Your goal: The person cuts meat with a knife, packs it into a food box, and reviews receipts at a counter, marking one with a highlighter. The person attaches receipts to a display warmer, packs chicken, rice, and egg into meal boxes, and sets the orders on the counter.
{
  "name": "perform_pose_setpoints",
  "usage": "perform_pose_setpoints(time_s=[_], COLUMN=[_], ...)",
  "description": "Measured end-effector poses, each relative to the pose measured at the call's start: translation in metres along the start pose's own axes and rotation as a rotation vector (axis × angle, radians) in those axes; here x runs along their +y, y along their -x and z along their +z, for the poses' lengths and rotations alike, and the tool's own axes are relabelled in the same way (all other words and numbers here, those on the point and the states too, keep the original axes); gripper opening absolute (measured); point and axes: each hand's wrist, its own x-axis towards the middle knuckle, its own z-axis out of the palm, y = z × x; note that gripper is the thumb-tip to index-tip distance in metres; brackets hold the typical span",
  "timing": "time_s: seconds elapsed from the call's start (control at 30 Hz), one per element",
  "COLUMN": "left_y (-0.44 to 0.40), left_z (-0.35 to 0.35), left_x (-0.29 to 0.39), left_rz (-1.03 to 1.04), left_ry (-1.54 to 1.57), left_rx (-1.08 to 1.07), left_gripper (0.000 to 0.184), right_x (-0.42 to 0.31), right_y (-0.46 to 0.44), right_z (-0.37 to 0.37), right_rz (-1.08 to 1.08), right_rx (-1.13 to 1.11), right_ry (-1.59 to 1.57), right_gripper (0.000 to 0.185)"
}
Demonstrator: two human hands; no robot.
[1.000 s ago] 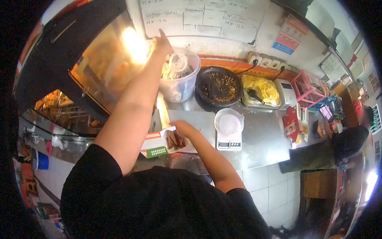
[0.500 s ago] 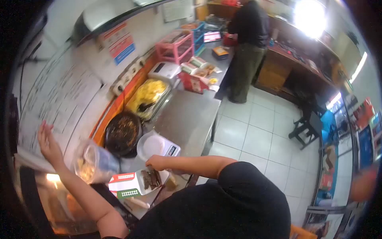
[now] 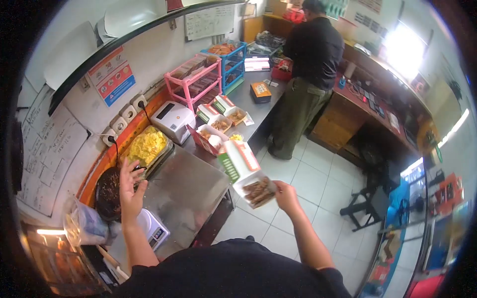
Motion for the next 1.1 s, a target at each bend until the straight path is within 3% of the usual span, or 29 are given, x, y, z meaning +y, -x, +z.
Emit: perform_pose_setpoints(time_s=[0.1, 0.27, 0.4, 0.53, 0.73, 0.8, 0.83, 0.87, 0.93, 1.0, 1.07, 1.1], left_y=[-0.026, -0.081, -0.134, -0.186, -0.232, -0.228, -0.229, -0.225, -0.210, -0.198, -0.193, -0.190], left_z=[0.033, 0.075, 0.125, 0.215, 0.319, 0.346, 0.350, 0.355, 0.366, 0.379, 0.395, 0.405], left_x=[-0.010, -0.028, -0.070, -0.126, -0.159, -0.193, -0.198, -0.207, -0.232, -0.255, -0.275, -0.287], left_rz=[-0.046, -0.054, -0.089, -0.220, -0.344, -0.583, -0.744, -0.754, -1.070, -1.103, -1.359, -1.367], left_ry=[-0.013, -0.047, 0.210, 0.426, 0.281, 0.586, 0.547, 0.543, 0.684, 0.738, 0.967, 1.058], left_rx=[-0.027, -0.023, -0.063, -0.289, -0.520, -0.402, -0.362, -0.337, -0.127, -0.021, 0.194, 0.292], left_gripper=[0.069, 0.059, 0.040, 0.035, 0.039, 0.040, 0.044, 0.044, 0.041, 0.043, 0.043, 0.044], right_x=[0.057, 0.089, 0.097, 0.127, 0.105, 0.106, 0.110, 0.112, 0.113, 0.111, 0.125, 0.127], right_y=[-0.050, -0.136, -0.222, -0.314, -0.426, -0.466, -0.486, -0.507, -0.544, -0.574, -0.601, -0.609], right_z=[-0.032, -0.038, -0.017, 0.012, 0.048, 0.064, 0.075, 0.087, 0.104, 0.117, 0.137, 0.143], right_rz=[0.005, 0.016, 0.099, 0.061, 0.021, -0.029, -0.034, -0.032, -0.049, -0.002, -0.051, -0.050], right_rx=[0.031, 0.064, 0.072, 0.103, 0.099, 0.055, 0.033, 0.016, -0.033, -0.115, -0.173, -0.195], right_ry=[0.126, 0.133, 0.069, 0.103, 0.032, 0.051, 0.048, 0.031, 0.012, 0.013, -0.024, -0.031], right_gripper=[0.025, 0.025, 0.026, 0.025, 0.025, 0.026, 0.026, 0.027, 0.027, 0.028, 0.028, 0.028])
